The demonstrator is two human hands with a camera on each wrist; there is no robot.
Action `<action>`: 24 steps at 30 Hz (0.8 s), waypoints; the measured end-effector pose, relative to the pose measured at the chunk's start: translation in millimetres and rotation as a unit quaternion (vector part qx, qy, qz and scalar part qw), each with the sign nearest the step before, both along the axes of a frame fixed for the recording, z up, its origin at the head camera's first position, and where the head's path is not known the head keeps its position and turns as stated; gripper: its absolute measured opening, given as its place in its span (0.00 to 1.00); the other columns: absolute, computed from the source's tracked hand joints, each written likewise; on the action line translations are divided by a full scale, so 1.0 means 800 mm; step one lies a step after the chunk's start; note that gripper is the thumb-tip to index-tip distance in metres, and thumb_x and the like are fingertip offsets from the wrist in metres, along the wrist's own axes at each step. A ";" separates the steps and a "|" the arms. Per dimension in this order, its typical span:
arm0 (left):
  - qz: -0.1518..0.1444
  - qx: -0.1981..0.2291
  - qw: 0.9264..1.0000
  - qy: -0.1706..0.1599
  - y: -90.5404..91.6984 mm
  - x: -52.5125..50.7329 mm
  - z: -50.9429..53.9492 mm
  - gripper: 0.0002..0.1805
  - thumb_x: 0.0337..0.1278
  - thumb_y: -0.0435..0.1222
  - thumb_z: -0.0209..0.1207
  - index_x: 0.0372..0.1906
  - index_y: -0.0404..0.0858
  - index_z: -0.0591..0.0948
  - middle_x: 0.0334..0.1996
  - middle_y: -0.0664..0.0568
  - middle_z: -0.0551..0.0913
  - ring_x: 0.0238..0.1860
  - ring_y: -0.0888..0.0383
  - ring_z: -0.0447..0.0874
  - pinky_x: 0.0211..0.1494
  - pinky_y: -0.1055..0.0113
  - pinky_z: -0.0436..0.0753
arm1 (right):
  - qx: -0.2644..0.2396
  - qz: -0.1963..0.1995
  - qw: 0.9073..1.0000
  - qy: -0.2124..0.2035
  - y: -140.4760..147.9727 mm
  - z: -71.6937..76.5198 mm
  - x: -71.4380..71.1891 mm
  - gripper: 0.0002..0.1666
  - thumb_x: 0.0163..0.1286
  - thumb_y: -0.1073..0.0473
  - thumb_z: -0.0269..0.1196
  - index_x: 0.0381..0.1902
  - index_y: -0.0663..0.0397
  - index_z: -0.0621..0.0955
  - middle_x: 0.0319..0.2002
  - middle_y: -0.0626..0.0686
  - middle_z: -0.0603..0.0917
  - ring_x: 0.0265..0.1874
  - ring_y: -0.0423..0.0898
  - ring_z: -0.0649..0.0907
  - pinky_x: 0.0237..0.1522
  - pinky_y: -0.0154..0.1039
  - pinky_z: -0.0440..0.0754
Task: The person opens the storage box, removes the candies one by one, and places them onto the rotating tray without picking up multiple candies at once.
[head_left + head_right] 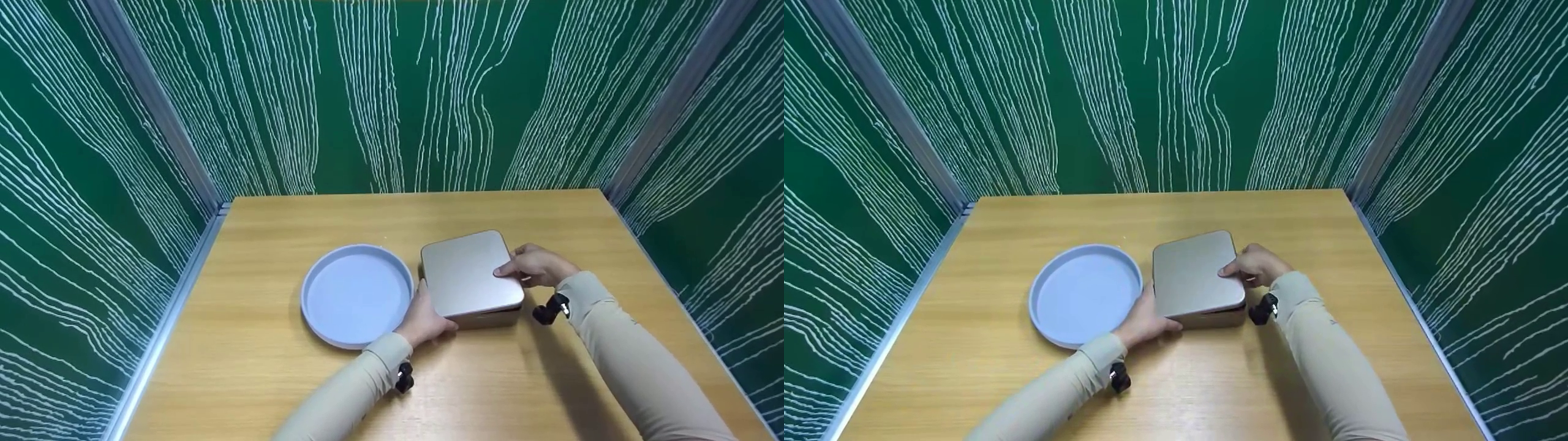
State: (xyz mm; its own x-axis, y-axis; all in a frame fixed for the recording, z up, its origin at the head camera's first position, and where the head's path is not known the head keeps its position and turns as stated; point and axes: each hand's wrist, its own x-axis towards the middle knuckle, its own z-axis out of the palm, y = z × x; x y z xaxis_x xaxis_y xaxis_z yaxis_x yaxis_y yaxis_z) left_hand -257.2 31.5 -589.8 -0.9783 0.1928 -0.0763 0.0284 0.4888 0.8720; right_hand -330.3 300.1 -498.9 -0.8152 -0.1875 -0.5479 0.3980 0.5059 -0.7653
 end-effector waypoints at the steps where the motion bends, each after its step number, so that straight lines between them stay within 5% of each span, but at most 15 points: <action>1: 0.001 0.003 1.000 0.002 0.000 0.000 -0.002 0.73 0.38 0.31 0.85 0.84 0.21 0.46 0.82 0.21 0.57 0.57 0.39 0.85 0.68 0.60 0.86 | -0.010 -0.002 1.000 0.002 0.000 -0.001 0.001 0.44 0.72 0.58 0.73 0.73 0.73 0.63 0.43 0.50 0.80 0.42 0.44 0.81 0.49 0.39 0.87; 3: 0.005 0.003 1.000 0.016 -0.001 -0.003 -0.009 0.73 0.35 0.32 0.86 0.84 0.21 0.49 0.80 0.23 0.63 0.64 0.39 0.82 0.76 0.59 0.80 | -0.032 -0.009 0.999 0.005 -0.001 -0.003 0.001 0.27 0.71 0.61 0.73 0.60 0.65 0.72 0.37 0.48 0.82 0.38 0.42 0.84 0.44 0.37 0.88; 5: 0.005 0.002 1.000 0.027 -0.001 -0.005 -0.015 0.72 0.34 0.34 0.87 0.82 0.22 0.52 0.76 0.25 0.69 0.60 0.39 0.85 0.75 0.60 0.81 | -0.060 -0.015 0.998 0.007 -0.002 -0.005 0.002 0.18 0.71 0.64 0.72 0.51 0.60 0.74 0.35 0.47 0.85 0.36 0.42 0.86 0.42 0.37 0.89; 13: 0.016 0.001 0.999 0.051 0.003 -0.017 -0.040 0.69 0.29 0.33 0.88 0.80 0.26 0.58 0.67 0.34 0.79 0.63 0.44 0.83 0.74 0.61 0.81 | -0.163 -0.035 0.986 0.006 -0.004 -0.004 0.006 0.18 0.75 0.70 0.65 0.56 0.64 0.71 0.37 0.46 0.89 0.37 0.41 0.90 0.43 0.36 0.91; 18: 0.026 0.009 0.999 0.032 0.003 -0.010 -0.027 0.67 0.29 0.31 0.86 0.80 0.27 0.59 0.67 0.36 0.79 0.66 0.44 0.81 0.78 0.56 0.77 | -0.228 -0.039 0.973 0.000 0.000 -0.003 0.009 0.12 0.77 0.72 0.60 0.53 0.60 0.71 0.37 0.47 0.89 0.37 0.40 0.90 0.45 0.38 0.93; 24: 0.016 0.027 0.998 0.052 0.000 0.005 -0.006 0.58 0.30 0.28 0.85 0.73 0.27 0.66 0.63 0.37 0.81 0.66 0.43 0.81 0.79 0.51 0.77 | -0.293 -0.054 0.955 -0.006 0.005 -0.015 0.012 0.09 0.78 0.75 0.57 0.50 0.59 0.76 0.37 0.49 0.91 0.37 0.41 0.92 0.44 0.37 0.93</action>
State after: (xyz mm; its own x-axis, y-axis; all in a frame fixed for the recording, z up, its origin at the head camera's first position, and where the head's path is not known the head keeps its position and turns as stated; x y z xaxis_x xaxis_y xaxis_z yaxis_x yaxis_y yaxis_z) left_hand -253.4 31.6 -594.8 -0.9860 0.1629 0.0347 0.1047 0.4440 0.8899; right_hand -320.8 304.1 -510.6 -0.8415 -0.3806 -0.3834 0.4336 -0.0523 -0.8996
